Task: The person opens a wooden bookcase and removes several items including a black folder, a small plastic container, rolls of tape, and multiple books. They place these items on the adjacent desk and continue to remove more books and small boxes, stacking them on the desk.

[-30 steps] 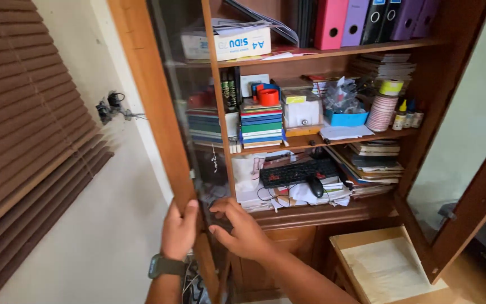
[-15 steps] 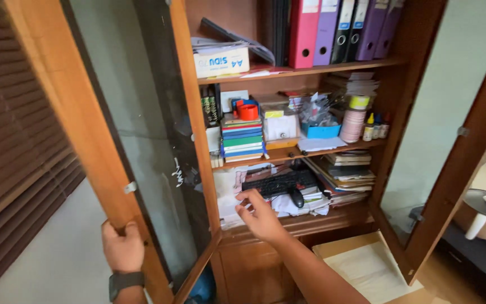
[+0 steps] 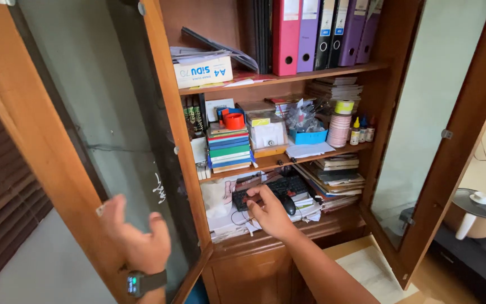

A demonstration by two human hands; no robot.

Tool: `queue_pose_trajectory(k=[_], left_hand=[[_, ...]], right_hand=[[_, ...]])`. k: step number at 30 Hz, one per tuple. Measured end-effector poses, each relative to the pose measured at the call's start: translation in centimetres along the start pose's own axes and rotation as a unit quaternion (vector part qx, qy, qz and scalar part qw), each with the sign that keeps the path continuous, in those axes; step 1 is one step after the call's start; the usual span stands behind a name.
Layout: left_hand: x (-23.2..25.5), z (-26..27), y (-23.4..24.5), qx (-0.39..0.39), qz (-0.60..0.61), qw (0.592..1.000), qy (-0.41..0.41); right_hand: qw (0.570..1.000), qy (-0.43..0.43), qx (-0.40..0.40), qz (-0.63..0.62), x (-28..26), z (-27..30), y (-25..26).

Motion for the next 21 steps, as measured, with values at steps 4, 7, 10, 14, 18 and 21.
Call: queue_pose_trajectory(k=[4, 7, 10, 14, 18, 21], left_hand=[[1.2, -1.8, -4.2, -0.133, 0.083, 0.988, -0.004], [1.5, -2.9, -6.8, -0.226, 0.112, 0.967, -0.031], [2.0, -3.6, -8.9, -0.287, 0.142, 0.946, -0.050], [2.9, -5.4, -12.4, -0.326, 0.174, 0.927, -0.067], [3.6, -7.4, -16.8, -0.336, 0.182, 0.920, -0.084], [3.2, -8.9, -21.1, -0.358, 0.181, 0.914, -0.063]], right_hand=[[0.999, 0.037, 0.006, 0.031, -2.2, -1.1, 1.7], [0.981, 0.128, 0.055, 0.138, -4.5, -2.2, 3.9], [0.977, 0.102, 0.087, 0.164, -5.7, -3.8, 6.2], [0.970, 0.116, 0.122, 0.175, -7.4, -6.6, 8.8], [0.954, 0.162, 0.138, 0.211, -8.5, -10.1, 11.2], [0.953, 0.159, 0.151, 0.208, -7.8, -13.4, 13.1]])
Point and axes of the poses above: each hand's wrist, its own z-axis away from the middle knuckle, its own y-axis out of the back of the hand, x = y × z, the point moved 6 cm from there along -z, towards the middle knuckle, and after that the axes turned 6 degrees about -x, right-handed, at the moved point
